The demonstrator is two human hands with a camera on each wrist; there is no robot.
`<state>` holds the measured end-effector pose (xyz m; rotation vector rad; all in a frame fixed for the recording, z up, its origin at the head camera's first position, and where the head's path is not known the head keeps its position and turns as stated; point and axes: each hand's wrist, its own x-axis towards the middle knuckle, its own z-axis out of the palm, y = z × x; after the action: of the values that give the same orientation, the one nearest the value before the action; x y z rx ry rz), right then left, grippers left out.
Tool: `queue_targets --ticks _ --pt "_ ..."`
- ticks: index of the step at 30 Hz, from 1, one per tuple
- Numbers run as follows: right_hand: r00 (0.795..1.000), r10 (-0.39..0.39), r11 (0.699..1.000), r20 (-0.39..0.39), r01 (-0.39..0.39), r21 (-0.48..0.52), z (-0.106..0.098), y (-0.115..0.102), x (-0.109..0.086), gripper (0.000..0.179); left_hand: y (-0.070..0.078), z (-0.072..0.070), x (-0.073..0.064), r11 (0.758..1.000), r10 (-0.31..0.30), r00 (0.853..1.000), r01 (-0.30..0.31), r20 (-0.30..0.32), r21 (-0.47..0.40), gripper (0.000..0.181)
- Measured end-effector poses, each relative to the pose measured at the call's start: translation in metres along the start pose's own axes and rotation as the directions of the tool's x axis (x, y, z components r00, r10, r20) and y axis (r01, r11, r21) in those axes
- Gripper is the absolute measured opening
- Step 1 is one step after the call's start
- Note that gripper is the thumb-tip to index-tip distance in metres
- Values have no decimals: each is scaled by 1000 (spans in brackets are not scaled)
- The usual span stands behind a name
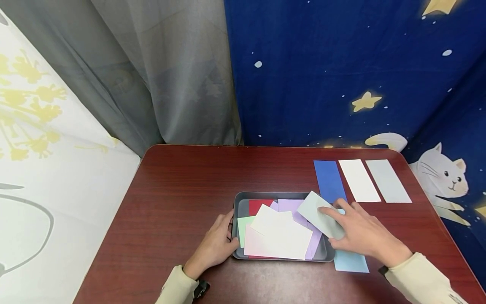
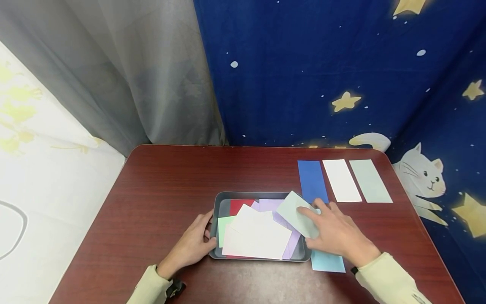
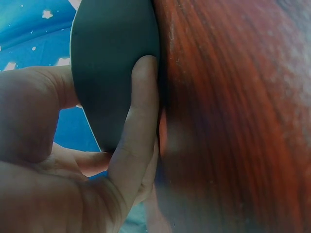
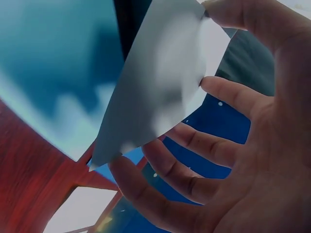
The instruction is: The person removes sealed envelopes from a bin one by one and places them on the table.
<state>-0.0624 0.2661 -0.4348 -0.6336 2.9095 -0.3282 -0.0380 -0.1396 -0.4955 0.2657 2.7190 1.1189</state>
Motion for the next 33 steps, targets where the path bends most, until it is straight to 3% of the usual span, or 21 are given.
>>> queue_targets --ticks 14,33 --pt "997 74 997 -23 -74 -5 2 22 -13 81 0 1 1 1000 2 1000 -2 2 -1 83" --pt "982 184 983 29 -184 1 13 60 -35 83 0 0 1 1000 2 1000 -2 0 11 82"
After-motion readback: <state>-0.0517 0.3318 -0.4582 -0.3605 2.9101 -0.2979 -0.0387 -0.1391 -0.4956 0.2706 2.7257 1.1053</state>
